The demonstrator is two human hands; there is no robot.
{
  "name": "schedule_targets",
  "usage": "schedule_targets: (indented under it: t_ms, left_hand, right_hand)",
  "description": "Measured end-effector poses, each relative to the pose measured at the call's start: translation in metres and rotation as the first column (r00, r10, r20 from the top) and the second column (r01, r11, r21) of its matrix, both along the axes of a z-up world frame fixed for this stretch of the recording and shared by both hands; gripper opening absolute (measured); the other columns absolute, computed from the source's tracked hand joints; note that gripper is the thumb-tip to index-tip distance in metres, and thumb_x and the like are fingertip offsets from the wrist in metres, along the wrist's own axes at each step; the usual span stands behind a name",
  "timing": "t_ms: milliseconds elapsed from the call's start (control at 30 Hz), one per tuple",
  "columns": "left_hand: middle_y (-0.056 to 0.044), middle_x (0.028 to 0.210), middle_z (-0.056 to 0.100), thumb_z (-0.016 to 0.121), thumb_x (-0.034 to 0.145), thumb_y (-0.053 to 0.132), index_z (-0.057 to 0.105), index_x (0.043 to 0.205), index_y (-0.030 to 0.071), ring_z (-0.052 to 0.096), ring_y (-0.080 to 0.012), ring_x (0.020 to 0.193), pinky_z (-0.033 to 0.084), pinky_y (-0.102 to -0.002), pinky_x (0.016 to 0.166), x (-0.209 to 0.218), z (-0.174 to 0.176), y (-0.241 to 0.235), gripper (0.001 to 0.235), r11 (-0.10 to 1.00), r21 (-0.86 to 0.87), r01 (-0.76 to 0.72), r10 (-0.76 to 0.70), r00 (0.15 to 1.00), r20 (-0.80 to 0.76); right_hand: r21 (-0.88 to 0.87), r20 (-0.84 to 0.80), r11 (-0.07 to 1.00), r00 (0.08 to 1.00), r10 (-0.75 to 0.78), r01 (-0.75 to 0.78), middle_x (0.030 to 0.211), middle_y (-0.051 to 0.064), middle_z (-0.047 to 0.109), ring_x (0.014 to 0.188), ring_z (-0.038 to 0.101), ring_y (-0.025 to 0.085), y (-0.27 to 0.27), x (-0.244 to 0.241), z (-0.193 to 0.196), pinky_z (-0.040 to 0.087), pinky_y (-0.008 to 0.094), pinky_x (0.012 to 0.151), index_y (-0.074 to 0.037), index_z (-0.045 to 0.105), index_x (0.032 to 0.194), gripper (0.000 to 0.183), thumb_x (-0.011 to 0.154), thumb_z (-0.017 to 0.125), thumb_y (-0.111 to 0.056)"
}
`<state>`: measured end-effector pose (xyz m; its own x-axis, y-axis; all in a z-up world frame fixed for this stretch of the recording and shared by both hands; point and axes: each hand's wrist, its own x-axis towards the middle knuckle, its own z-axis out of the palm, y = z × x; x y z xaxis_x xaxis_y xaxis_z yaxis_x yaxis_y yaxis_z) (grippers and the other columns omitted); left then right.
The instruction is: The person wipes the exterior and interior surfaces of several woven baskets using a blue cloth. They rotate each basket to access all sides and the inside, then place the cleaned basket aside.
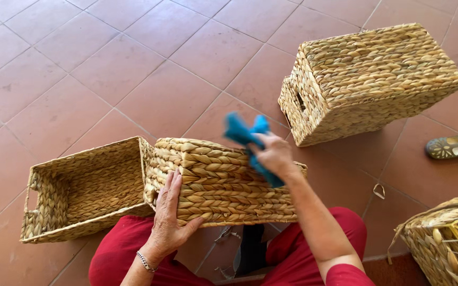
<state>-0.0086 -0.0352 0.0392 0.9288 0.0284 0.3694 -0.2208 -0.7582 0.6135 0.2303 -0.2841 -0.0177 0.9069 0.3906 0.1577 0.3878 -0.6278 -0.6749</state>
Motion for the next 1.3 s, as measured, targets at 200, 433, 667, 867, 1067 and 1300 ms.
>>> schedule_targets:
  t_ms: [200, 433, 667, 867, 1067, 1300]
  left_hand:
    - [-0.024, 0.159, 0.034, 0.085, 0.066, 0.015, 0.033, 0.150, -0.001, 0.027, -0.0412, 0.151, 0.024, -0.051, 0.121, -0.007, 0.006, 0.003, 0.099, 0.999, -0.040, 0.012, -0.013, 1.000, -0.023]
    - [-0.024, 0.151, 0.041, 0.076, 0.070, 0.008, 0.034, 0.146, 0.001, 0.040, -0.0368, 0.144, 0.034, -0.048, 0.120, -0.007, -0.016, 0.029, 0.086, 0.976, -0.126, -0.180, 0.185, 0.982, 0.030]
    - [-0.012, 0.129, 0.057, 0.079, 0.084, 0.040, 0.038, 0.143, 0.003, 0.057, -0.0252, 0.122, 0.039, -0.045, 0.116, 0.015, -0.013, 0.031, 0.081, 0.948, 0.081, -0.307, 0.312, 0.948, -0.060]
    - [-0.025, 0.148, 0.046, 0.083, 0.072, 0.044, 0.022, 0.155, -0.003, 0.049, -0.0345, 0.137, 0.039, -0.041, 0.111, 0.074, 0.005, 0.051, 0.113, 0.917, -0.146, -0.371, 0.306, 0.890, -0.338]
    - [-0.029, 0.157, 0.038, 0.083, 0.077, 0.034, 0.021, 0.160, -0.003, 0.039, -0.0380, 0.147, 0.033, -0.042, 0.118, 0.061, 0.021, 0.037, 0.110, 0.973, 0.031, -0.227, 0.229, 0.962, -0.150]
    - [-0.026, 0.163, 0.036, 0.080, 0.072, 0.016, 0.034, 0.154, 0.002, 0.033, -0.0370, 0.155, 0.030, -0.044, 0.125, 0.041, 0.029, 0.028, 0.095, 0.994, 0.009, -0.109, 0.106, 0.985, 0.134]
  right_hand:
    - [0.091, 0.123, 0.953, 0.953, 0.277, -0.288, 0.111, 0.011, 0.072, 0.102, 0.069, 0.035, 0.030, -0.043, 0.052, 0.054, 0.046, 0.086, -0.024, 0.074, 0.117, 0.027, 0.092, 0.068, -0.033]
    - [-0.430, -0.200, 0.900, 0.966, -0.166, 0.066, 0.114, 0.014, 0.073, 0.109, 0.068, 0.037, -0.059, 0.016, -0.036, 0.053, 0.051, 0.094, -0.033, 0.071, 0.124, 0.039, 0.091, 0.060, -0.052]
    - [-0.286, -0.361, 0.934, 0.879, -0.312, 0.214, 0.114, 0.015, 0.075, 0.110, 0.068, 0.036, -0.135, 0.047, -0.125, 0.051, 0.048, 0.097, -0.026, 0.073, 0.123, 0.042, 0.090, 0.066, -0.050]
    - [0.205, -0.723, 0.893, 0.677, -0.139, 0.402, 0.093, 0.005, 0.075, 0.078, 0.068, 0.016, -0.149, 0.038, -0.172, 0.056, 0.033, 0.073, -0.005, 0.076, 0.112, 0.042, 0.093, 0.072, -0.041]
    - [0.469, -0.735, 0.704, 0.678, -0.023, 0.533, 0.087, 0.000, 0.073, 0.069, 0.066, 0.009, -0.138, 0.021, -0.178, 0.056, 0.027, 0.064, -0.003, 0.074, 0.109, 0.031, 0.093, 0.073, -0.030]
    - [0.592, -0.678, 0.541, 0.732, -0.065, 0.597, 0.084, 0.000, 0.068, 0.066, 0.060, 0.010, -0.131, 0.007, -0.201, 0.050, 0.029, 0.058, -0.003, 0.070, 0.109, 0.029, 0.096, 0.075, -0.029]
